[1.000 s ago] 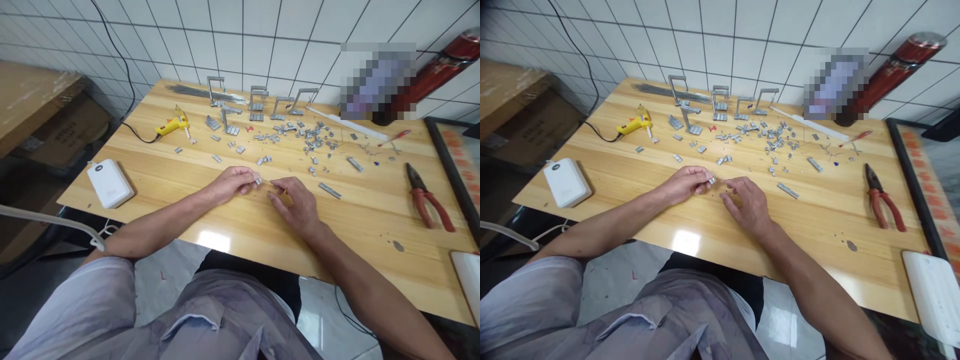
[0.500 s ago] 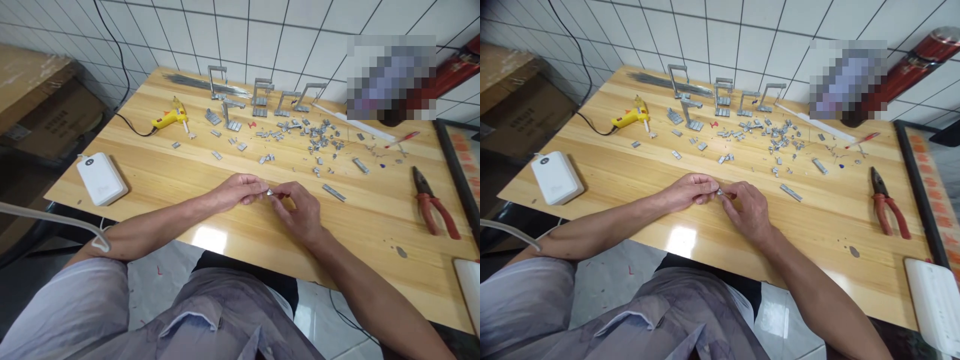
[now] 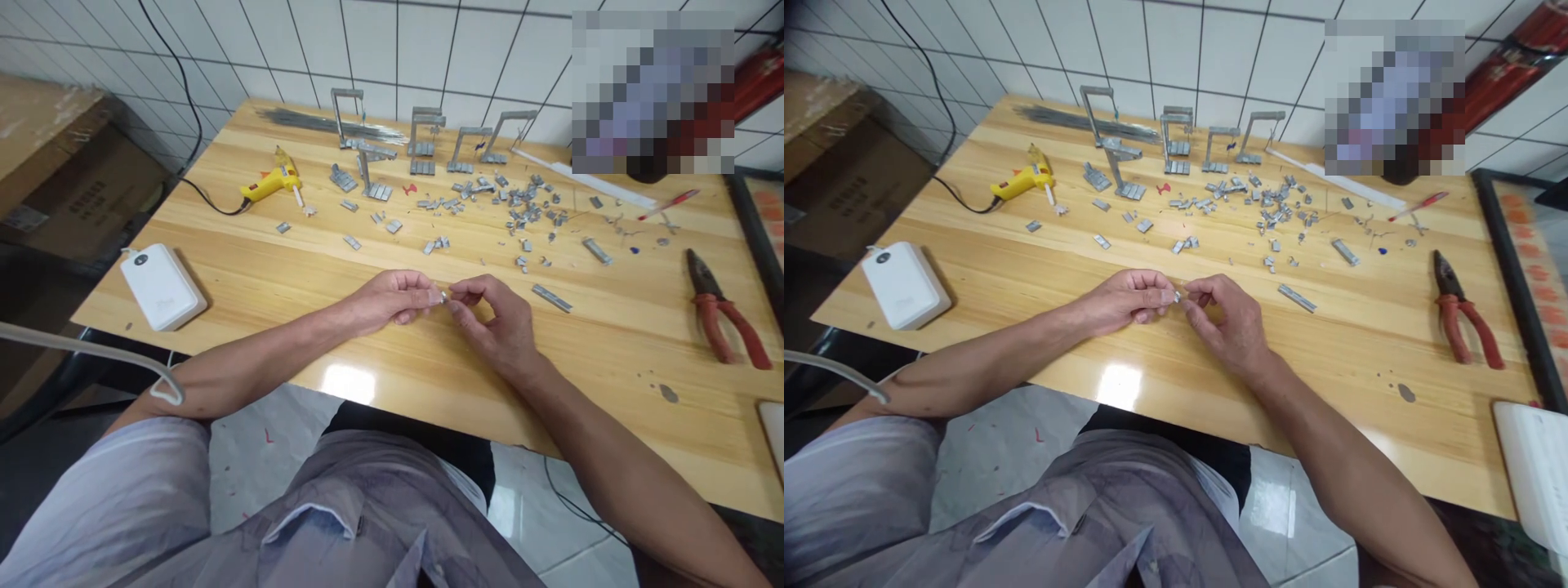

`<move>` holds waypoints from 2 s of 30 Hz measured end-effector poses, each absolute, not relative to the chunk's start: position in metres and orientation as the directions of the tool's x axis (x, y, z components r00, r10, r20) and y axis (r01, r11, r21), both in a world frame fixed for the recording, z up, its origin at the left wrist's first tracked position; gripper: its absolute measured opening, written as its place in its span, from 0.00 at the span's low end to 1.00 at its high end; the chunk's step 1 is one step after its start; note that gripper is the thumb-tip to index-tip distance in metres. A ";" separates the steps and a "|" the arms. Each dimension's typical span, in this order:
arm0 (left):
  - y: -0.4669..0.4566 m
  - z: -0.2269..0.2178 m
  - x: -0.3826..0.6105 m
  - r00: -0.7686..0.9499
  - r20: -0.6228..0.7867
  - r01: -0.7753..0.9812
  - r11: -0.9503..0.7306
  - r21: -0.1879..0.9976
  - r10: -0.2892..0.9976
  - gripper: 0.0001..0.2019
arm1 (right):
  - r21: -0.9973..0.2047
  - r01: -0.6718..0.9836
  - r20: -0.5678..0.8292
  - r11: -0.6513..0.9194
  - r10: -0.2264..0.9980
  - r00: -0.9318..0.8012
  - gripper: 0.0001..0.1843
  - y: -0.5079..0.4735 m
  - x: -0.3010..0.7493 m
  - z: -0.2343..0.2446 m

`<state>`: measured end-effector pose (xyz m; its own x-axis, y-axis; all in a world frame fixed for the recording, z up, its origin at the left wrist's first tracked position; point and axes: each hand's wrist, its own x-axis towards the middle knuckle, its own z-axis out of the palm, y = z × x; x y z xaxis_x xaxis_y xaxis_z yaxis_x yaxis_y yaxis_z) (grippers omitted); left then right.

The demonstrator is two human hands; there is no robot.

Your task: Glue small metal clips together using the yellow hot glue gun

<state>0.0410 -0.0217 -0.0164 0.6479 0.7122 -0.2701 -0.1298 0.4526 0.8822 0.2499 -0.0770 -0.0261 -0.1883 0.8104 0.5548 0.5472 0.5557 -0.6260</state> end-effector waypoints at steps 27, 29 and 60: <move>-0.013 -0.020 0.027 0.467 0.092 0.140 -0.177 0.974 0.879 0.14 | -0.674 0.537 0.523 0.507 0.841 -0.138 0.04 -0.072 0.250 -0.032; -0.016 -0.022 0.028 0.507 0.252 0.171 -0.382 0.908 0.824 0.13 | -0.688 0.524 0.518 0.502 0.845 -0.130 0.03 -0.072 0.251 -0.034; -0.023 -0.031 0.033 0.581 0.499 0.212 -0.711 0.670 0.643 0.08 | -0.647 0.503 0.573 0.573 0.801 -0.176 0.06 -0.074 0.245 -0.032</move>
